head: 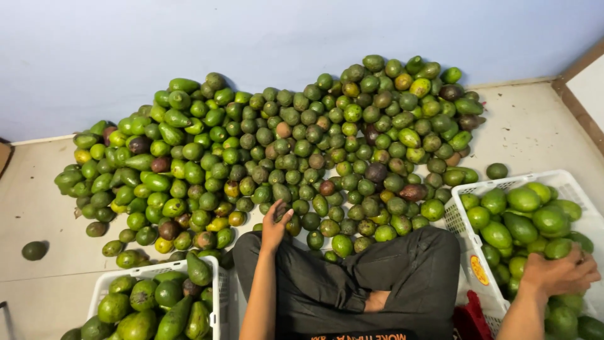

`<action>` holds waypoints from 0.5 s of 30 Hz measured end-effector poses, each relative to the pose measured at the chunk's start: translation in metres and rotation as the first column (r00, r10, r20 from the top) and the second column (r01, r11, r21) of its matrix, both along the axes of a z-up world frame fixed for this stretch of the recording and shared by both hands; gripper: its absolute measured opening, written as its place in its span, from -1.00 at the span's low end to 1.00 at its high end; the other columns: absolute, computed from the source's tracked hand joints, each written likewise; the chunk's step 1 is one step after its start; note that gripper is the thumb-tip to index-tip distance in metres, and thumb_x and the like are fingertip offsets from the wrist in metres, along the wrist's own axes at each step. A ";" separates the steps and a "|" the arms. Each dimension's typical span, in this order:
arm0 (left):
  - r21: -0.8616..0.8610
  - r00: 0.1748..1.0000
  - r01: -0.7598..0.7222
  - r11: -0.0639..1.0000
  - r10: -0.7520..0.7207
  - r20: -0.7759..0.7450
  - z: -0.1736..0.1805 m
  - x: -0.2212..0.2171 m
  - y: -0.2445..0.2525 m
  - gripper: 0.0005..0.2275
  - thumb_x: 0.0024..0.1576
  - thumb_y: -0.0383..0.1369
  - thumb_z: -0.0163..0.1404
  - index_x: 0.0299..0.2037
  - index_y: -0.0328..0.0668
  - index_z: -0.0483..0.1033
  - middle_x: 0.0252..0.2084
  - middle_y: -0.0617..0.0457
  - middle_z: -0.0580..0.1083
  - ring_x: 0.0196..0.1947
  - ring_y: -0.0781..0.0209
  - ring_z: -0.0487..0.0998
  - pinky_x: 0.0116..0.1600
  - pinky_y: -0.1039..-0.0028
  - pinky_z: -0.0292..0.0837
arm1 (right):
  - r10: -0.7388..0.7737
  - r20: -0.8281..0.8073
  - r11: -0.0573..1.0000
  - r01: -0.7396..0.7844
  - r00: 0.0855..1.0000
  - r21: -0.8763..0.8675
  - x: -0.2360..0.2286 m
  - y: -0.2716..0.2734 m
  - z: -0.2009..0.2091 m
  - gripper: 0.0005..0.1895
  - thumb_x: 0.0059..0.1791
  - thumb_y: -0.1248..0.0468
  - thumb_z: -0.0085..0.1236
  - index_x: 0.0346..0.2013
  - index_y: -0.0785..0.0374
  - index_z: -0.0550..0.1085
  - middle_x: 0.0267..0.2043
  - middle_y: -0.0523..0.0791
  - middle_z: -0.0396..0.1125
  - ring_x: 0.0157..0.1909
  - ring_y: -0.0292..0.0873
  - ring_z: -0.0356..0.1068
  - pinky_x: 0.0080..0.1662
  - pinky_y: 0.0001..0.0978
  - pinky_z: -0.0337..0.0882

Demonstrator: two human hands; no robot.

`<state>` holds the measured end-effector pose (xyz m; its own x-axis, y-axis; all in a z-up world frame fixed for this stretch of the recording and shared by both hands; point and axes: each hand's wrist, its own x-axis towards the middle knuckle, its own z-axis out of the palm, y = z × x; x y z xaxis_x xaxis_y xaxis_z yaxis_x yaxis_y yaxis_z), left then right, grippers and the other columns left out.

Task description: The person sits on the floor and sorts green avocados from a large pile into white plastic crates. They pick up individual avocados, inspect them, and place them into the crates.

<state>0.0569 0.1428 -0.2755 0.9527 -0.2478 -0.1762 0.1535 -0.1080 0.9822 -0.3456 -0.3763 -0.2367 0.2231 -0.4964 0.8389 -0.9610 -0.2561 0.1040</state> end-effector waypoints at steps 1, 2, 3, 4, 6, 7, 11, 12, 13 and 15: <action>0.004 1.000 -0.002 1.000 0.002 -0.001 0.005 -0.001 0.001 -0.44 0.07 -0.26 0.21 0.31 -0.16 0.39 0.25 -0.14 0.49 0.24 0.09 0.52 0.26 0.32 0.47 | 0.002 -0.001 1.000 -0.002 1.000 0.004 0.006 -0.004 -0.001 -0.48 -0.27 0.23 0.55 -0.02 0.15 0.68 0.03 -0.12 0.40 -0.01 -0.04 0.29 -0.35 -0.11 0.37; 0.019 1.000 0.013 1.000 -0.013 -0.003 0.009 -0.002 0.002 -0.43 0.08 -0.24 0.20 0.32 -0.15 0.38 0.26 -0.13 0.48 0.26 0.05 0.50 0.27 0.25 0.48 | -0.017 0.045 0.993 0.012 0.999 0.118 0.009 -0.007 -0.001 -0.41 -0.33 0.19 0.63 -0.03 0.19 0.68 0.04 -0.08 0.43 0.03 -0.02 0.26 -0.24 -0.07 0.35; 0.034 1.000 0.029 0.999 -0.029 -0.005 0.014 -0.003 0.002 -0.42 0.09 -0.22 0.19 0.34 -0.14 0.36 0.27 -0.12 0.47 0.27 0.01 0.49 0.27 0.19 0.48 | -0.040 0.087 0.972 0.018 0.995 0.232 0.013 -0.010 -0.002 -0.34 -0.38 0.14 0.71 -0.03 0.24 0.68 0.05 -0.03 0.45 0.07 0.01 0.23 -0.12 -0.03 0.32; 0.032 1.000 0.030 0.999 -0.030 -0.003 0.016 -0.003 0.001 -0.42 0.09 -0.22 0.19 0.34 -0.14 0.36 0.27 -0.12 0.47 0.27 0.01 0.49 0.27 0.19 0.48 | -0.041 0.090 0.973 0.019 0.995 0.230 0.011 -0.015 -0.004 -0.34 -0.38 0.14 0.71 -0.03 0.24 0.68 0.05 -0.03 0.45 0.07 0.01 0.23 -0.12 -0.03 0.32; 0.046 0.998 0.041 0.998 -0.038 -0.050 0.021 -0.006 0.003 -0.40 0.10 -0.19 0.16 0.36 -0.13 0.33 0.31 -0.11 0.44 0.31 0.01 0.46 0.28 0.17 0.48 | -0.011 0.018 0.995 0.009 1.000 0.102 0.006 -0.024 -0.010 -0.38 -0.46 0.25 0.48 -0.07 0.16 0.72 0.05 -0.10 0.43 0.04 0.00 0.29 -0.26 -0.06 0.39; 0.046 0.998 0.037 0.998 -0.035 -0.051 0.023 -0.005 0.001 -0.40 0.10 -0.19 0.16 0.36 -0.13 0.33 0.31 -0.11 0.44 0.31 0.01 0.46 0.28 0.17 0.48 | -0.007 0.017 0.995 0.005 1.000 0.101 0.008 -0.028 -0.004 -0.38 -0.46 0.25 0.48 -0.07 0.16 0.72 0.05 -0.10 0.43 0.04 0.00 0.29 -0.26 -0.06 0.39; 0.105 0.999 0.046 0.993 -0.044 -0.022 0.023 -0.005 0.000 -0.39 0.10 -0.13 0.15 0.38 -0.09 0.31 0.32 -0.09 0.43 0.34 -0.04 0.42 0.30 0.08 0.45 | 0.064 0.048 0.998 -0.063 0.997 -0.029 0.002 -0.043 -0.010 -0.66 -0.24 0.28 0.39 -0.17 0.16 0.63 -0.18 -0.07 0.47 -0.25 -0.01 0.41 -0.30 -0.19 0.35; 0.119 0.999 0.048 0.992 -0.047 -0.015 0.020 -0.005 0.001 -0.38 0.10 -0.12 0.15 0.38 -0.08 0.32 0.32 -0.09 0.43 0.35 -0.02 0.42 0.31 0.09 0.43 | -0.004 0.006 1.000 0.004 1.000 0.030 -0.003 -0.047 -0.019 -0.58 -0.26 0.27 0.46 -0.12 0.20 0.61 -0.14 -0.04 0.44 -0.19 0.00 0.42 -0.26 -0.16 0.39; 0.119 0.999 0.046 0.992 -0.044 -0.016 0.020 -0.005 0.001 -0.38 0.10 -0.12 0.15 0.38 -0.08 0.32 0.32 -0.09 0.43 0.35 -0.02 0.42 0.31 0.09 0.43 | -0.001 0.005 1.000 0.001 1.000 0.030 -0.002 -0.055 -0.024 -0.58 -0.26 0.27 0.46 -0.12 0.20 0.61 -0.14 -0.04 0.44 -0.19 0.00 0.42 -0.26 -0.16 0.39; 0.131 0.999 0.038 0.991 -0.038 -0.008 0.019 -0.004 -0.001 -0.40 0.10 -0.14 0.16 0.36 -0.06 0.34 0.32 -0.09 0.43 0.36 0.00 0.40 0.31 0.11 0.41 | 0.142 0.034 0.946 -0.146 0.989 0.289 -0.008 -0.067 -0.036 -0.35 -0.21 0.29 0.53 0.15 0.51 0.65 0.23 0.30 0.37 0.22 0.31 0.27 -0.03 0.27 0.30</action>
